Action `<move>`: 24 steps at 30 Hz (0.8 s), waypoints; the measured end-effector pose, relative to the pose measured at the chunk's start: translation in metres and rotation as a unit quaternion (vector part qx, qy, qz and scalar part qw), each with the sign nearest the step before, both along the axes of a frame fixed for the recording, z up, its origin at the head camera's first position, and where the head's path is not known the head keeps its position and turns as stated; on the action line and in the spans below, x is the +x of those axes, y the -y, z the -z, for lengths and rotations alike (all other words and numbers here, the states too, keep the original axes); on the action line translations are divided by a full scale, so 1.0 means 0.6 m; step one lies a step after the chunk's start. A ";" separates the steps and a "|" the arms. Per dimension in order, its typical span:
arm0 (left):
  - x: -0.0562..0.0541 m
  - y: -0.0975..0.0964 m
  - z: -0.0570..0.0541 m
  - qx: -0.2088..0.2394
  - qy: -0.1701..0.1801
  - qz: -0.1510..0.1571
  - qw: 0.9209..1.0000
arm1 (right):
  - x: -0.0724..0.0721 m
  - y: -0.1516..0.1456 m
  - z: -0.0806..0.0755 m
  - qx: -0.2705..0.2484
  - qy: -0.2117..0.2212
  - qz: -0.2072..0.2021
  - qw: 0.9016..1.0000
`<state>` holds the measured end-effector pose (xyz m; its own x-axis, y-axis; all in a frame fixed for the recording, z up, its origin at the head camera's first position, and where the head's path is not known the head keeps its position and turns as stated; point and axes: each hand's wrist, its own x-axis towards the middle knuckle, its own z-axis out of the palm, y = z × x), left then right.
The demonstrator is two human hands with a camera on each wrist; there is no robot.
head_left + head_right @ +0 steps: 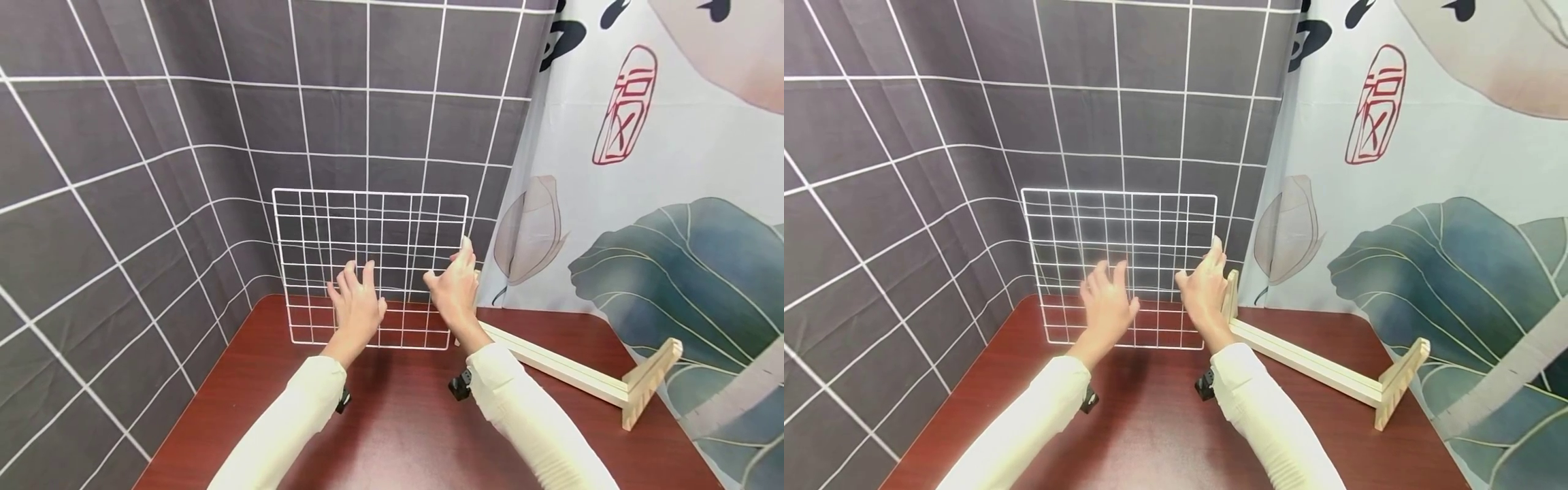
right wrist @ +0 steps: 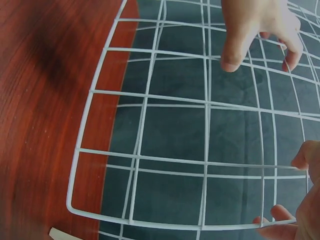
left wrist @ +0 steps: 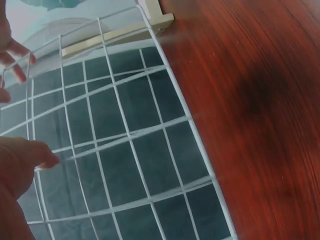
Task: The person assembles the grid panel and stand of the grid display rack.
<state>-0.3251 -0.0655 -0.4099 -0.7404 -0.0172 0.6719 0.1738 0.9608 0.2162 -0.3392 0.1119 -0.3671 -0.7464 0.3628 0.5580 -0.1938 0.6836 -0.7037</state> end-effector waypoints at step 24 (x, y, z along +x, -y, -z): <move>-0.004 -0.002 0.001 0.025 -0.007 -0.023 0.999 | 0.001 0.005 0.007 0.006 -0.014 -0.007 1.000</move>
